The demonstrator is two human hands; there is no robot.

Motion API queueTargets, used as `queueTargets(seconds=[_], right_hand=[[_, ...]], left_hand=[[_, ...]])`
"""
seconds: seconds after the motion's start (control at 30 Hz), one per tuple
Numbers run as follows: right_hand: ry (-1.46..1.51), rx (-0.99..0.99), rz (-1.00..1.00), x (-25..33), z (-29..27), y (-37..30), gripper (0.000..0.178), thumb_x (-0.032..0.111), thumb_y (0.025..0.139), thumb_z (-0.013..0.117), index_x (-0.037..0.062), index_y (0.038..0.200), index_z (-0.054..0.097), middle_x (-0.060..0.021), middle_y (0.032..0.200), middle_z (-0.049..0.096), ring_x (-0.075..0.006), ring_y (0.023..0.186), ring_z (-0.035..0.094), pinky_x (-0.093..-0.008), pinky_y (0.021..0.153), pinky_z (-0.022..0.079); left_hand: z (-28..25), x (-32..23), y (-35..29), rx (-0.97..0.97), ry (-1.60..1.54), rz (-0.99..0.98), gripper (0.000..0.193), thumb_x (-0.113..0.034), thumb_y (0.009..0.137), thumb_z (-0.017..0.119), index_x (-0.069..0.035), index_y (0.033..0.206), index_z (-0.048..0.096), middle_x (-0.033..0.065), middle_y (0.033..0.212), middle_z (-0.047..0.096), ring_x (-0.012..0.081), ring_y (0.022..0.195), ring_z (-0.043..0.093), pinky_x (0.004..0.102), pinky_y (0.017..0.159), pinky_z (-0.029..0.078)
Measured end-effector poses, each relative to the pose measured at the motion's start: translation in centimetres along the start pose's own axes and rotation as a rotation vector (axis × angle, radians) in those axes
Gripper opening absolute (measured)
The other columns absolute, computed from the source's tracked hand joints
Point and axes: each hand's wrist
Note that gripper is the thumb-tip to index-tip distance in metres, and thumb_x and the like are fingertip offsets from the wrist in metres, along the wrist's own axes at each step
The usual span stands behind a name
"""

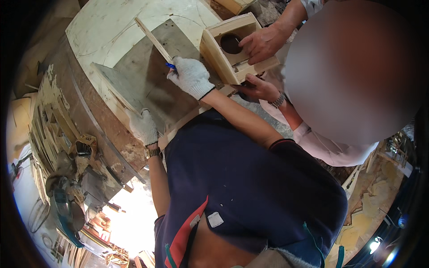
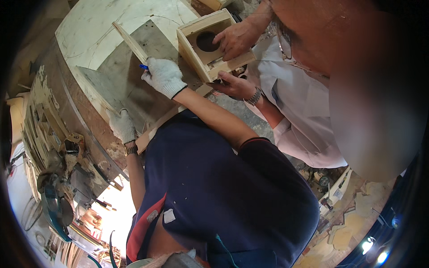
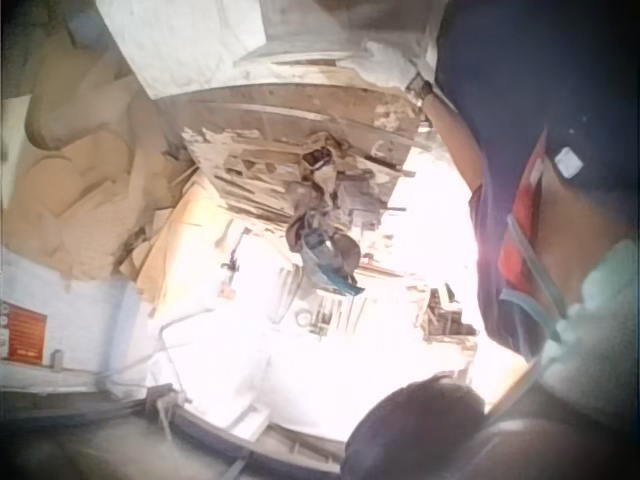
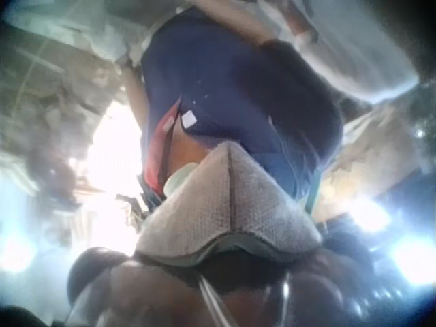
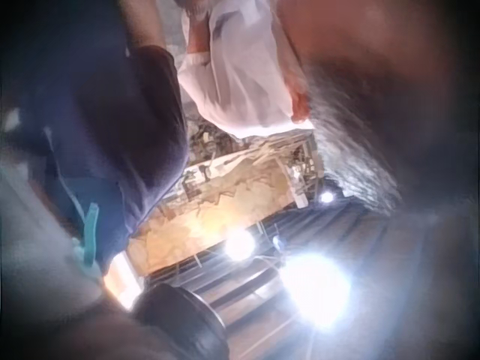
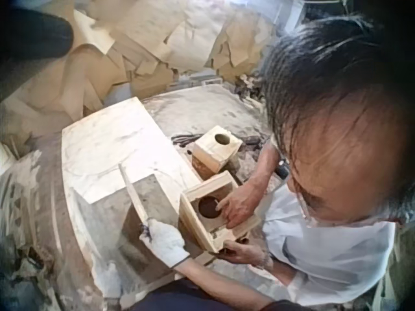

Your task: The person assembles a small wooden box by fitting pieces together on a workbench. They use a pencil and a metal square to mark measurements on the wood, then dry-fit the components to check alignment.

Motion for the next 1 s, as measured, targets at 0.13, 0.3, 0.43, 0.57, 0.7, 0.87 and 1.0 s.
queueTargets(seconds=[0.13,0.3,0.43,0.57,0.7,0.87,1.0], right_hand=[[-0.002,0.026,0.023,0.07,0.03,0.12,0.028,0.036,0.095,0.073,0.0081,0.098,0.067,-0.0185,0.082,0.074,-0.0410,0.081,0.075,-0.0522,0.074,0.060],[-0.001,0.016,0.016,0.32,-0.16,0.10,0.029,0.036,0.095,0.072,0.0074,0.097,0.067,-0.0191,0.083,0.074,-0.0414,0.081,0.075,-0.0531,0.073,0.059],[0.003,-0.020,-0.003,0.09,0.11,0.01,0.029,0.036,0.095,0.072,0.0069,0.097,0.067,-0.0200,0.081,0.074,-0.0417,0.080,0.075,-0.0534,0.072,0.059],[-0.012,-0.001,0.036,0.14,0.30,0.19,0.028,0.034,0.095,0.071,0.0069,0.097,0.068,-0.0209,0.079,0.073,-0.0416,0.078,0.075,-0.0530,0.071,0.059],[-0.016,-0.023,0.017,0.13,0.41,0.04,0.026,0.034,0.095,0.071,0.0072,0.096,0.068,-0.0208,0.079,0.073,-0.0416,0.079,0.075,-0.0527,0.071,0.059],[-0.017,-0.016,0.030,0.23,0.37,0.00,0.027,0.034,0.095,0.071,0.0077,0.097,0.068,-0.0200,0.082,0.074,-0.0414,0.081,0.075,-0.0529,0.074,0.060],[-0.007,0.014,0.034,0.45,-0.05,-0.09,0.027,0.035,0.095,0.072,0.0083,0.098,0.068,-0.0189,0.085,0.075,-0.0411,0.082,0.075,-0.0530,0.075,0.060]], left_hand=[[-0.15,-0.15,0.15,0.023,0.037,-0.017,0.085,-0.034,0.092,0.069,0.005,0.163,0.040,0.0362,0.118,0.072,0.0517,0.106,0.071,0.0568,0.092,0.056],[-0.25,-0.29,-0.02,0.007,-0.010,-0.017,0.085,-0.033,0.091,0.069,0.004,0.163,0.040,0.0362,0.113,0.072,0.0512,0.103,0.072,0.0566,0.092,0.056],[-0.12,-0.39,0.11,0.008,0.017,-0.020,0.085,-0.032,0.090,0.070,0.002,0.163,0.041,0.0344,0.107,0.074,0.0507,0.100,0.073,0.0565,0.090,0.057],[0.33,0.32,0.09,-0.019,-0.017,-0.003,0.085,-0.031,0.089,0.069,0.001,0.162,0.041,0.0339,0.103,0.074,0.0508,0.099,0.073,0.0571,0.088,0.057],[0.26,0.02,-0.03,-0.020,-0.020,0.001,0.084,-0.031,0.089,0.069,0.002,0.162,0.042,0.0348,0.101,0.074,0.0512,0.098,0.073,0.0573,0.087,0.057],[0.35,0.00,0.02,-0.026,0.014,0.027,0.084,-0.031,0.090,0.068,0.005,0.161,0.041,0.0348,0.098,0.073,0.0520,0.094,0.073,0.0575,0.085,0.057],[0.01,-0.38,-0.17,-0.021,-0.021,0.027,0.085,-0.031,0.091,0.068,0.006,0.162,0.040,0.0352,0.101,0.073,0.0519,0.096,0.073,0.0574,0.087,0.057]])
Point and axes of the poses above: each hand's wrist, its own y-axis towards the middle knuckle, its own z-axis out of the palm, x = y × z
